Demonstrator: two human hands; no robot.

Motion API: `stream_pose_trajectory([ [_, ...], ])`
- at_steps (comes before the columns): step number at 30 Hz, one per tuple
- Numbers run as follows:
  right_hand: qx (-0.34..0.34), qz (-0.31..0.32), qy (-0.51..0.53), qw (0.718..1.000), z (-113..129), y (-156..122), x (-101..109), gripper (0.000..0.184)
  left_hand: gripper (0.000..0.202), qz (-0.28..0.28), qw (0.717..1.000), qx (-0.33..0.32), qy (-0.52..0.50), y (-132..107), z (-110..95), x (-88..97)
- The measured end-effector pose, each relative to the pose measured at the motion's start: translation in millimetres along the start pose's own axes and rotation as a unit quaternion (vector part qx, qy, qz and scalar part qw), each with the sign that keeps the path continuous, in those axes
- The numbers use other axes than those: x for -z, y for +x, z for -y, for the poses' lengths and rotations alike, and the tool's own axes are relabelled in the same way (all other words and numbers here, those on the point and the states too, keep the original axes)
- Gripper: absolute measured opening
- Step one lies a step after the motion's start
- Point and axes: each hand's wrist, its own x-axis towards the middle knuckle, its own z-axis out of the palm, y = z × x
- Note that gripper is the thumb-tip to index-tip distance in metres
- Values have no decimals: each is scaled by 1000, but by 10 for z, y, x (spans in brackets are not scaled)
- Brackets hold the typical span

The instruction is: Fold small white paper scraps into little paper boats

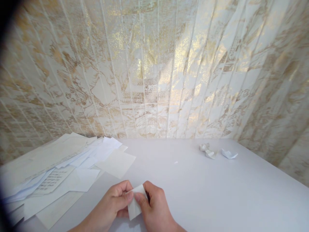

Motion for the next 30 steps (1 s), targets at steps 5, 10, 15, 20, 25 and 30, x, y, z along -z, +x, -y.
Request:
stream_pose_trajectory([
  [5, 8, -6, 44, 999, 2, -4, 1, 29, 41, -32, 999, 7, -27, 0, -39, -46],
  [10, -3, 8, 162, 987, -13, -12, -9, 34, 38, -16, 999, 6, -46, -13, -35, -77],
  [15, -9, 22, 216, 976, -12, -14, -23, 37, 36, -5, 1000, 29, 3, -25, -41, -75],
  [20, -4, 8, 152, 988, 18, -25, 18, 37, 31, -7, 996, 22, 83, -35, -51, -46],
  [25, -32, -5, 201, 979, 52, -28, 30, 41, 33, -21, 992, 16, 123, -71, -93, -83],
  [30, -39, -8, 240, 970, 47, -2, 43, 45, 35, -5, 997, 18, 79, -88, -147, -75],
])
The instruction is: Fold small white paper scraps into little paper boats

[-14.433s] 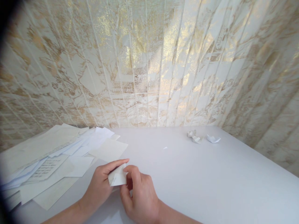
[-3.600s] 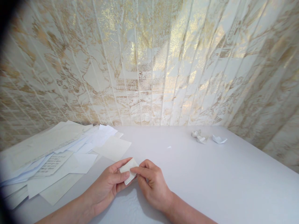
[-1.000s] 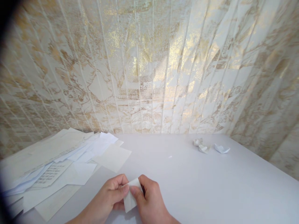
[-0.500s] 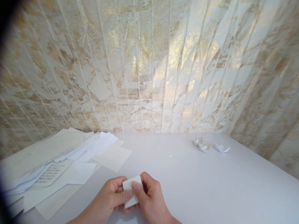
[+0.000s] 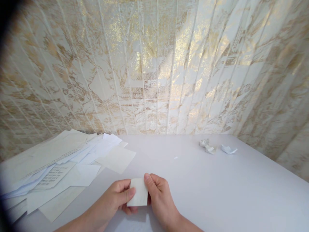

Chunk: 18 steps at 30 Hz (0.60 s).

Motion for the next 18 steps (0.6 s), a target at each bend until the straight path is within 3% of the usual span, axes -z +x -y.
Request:
stream_pose_trajectory([
  [2, 42, -37, -41, 998, 6, 5, 43, 38, 35, 9, 999, 13, -43, 6, -2, 38],
  [4, 111, -69, -102, 986, 22, 4, 97, 20, 36, 26, 995, 42, -83, 14, 6, 81],
  [7, 246, -19, -199, 948, 64, -6, 157, 25, 38, 96, 983, 109, -112, 16, 21, 130],
  [9, 290, 26, -236, 927, 98, -15, 167, 15, 37, 139, 972, 145, -124, 9, 22, 141],
  [12, 280, 49, -251, 925, 129, -28, 149, 16, 30, 142, 970, 161, -112, 3, -1, 130],
  [18, 100, -13, -240, 965, 102, -22, 110, 23, 19, 25, 993, 56, -97, 40, -59, 101],
])
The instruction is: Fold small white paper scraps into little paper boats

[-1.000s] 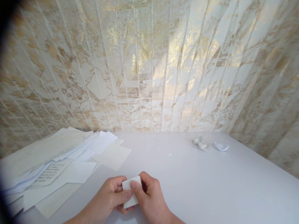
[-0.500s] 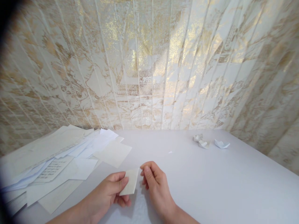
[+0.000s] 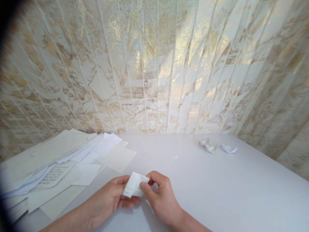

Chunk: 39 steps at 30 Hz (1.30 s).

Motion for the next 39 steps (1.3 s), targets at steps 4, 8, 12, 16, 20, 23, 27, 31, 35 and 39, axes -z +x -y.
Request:
stream_pose_trajectory([
  [4, -66, 4, 40, 997, -20, 28, -36, 24, 36, -10, 998, -55, -40, 10, 7, 11],
  [8, -93, 5, 65, 994, -34, 27, -72, 24, 29, -23, 994, -94, 46, -10, 7, -4],
  [12, -102, 12, 79, 992, -55, 8, -98, 24, 24, -58, 986, -104, 114, -16, -6, -44],
  [16, -85, 10, 81, 993, -67, 2, -100, 26, 22, -64, 985, -102, 124, -9, 2, -59],
  [20, -61, -3, 94, 994, -71, 4, -89, 29, 20, -66, 983, -100, 139, -8, 23, -53],
  [23, -63, -20, 92, 994, -79, 1, -89, 33, 19, -65, 982, -103, 146, -9, 29, -52],
  [27, -78, -13, 108, 991, -97, 1, -93, 35, 21, -65, 981, -106, 148, -7, 32, -50],
  [31, -72, 10, 98, 993, -91, 9, -87, 34, 26, -51, 981, -89, 166, 11, 73, -38],
  [35, -67, 20, 67, 995, -54, 2, -90, 31, 32, -22, 973, -71, 218, 26, 147, -28],
  [39, -57, 24, 17, 998, -28, -11, -103, 32, 38, -5, 969, -70, 236, 10, 193, -29],
])
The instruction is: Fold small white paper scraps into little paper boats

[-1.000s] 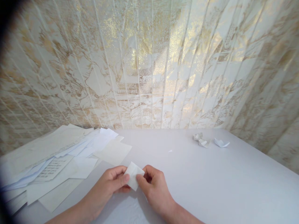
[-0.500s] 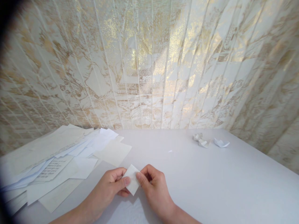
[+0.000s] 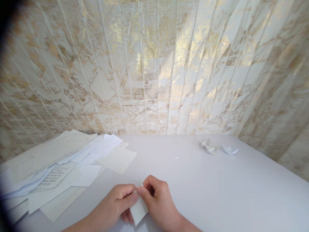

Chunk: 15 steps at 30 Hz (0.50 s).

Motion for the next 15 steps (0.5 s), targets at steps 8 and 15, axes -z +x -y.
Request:
stream_pose_trajectory([
  [8, 27, 51, -39, 998, 34, -17, -9, 37, 39, 13, 999, -15, 42, -15, -19, -7],
  [15, 29, 47, -27, 998, 44, -42, -15, 38, 37, 9, 997, -29, 76, -22, -15, 13],
])
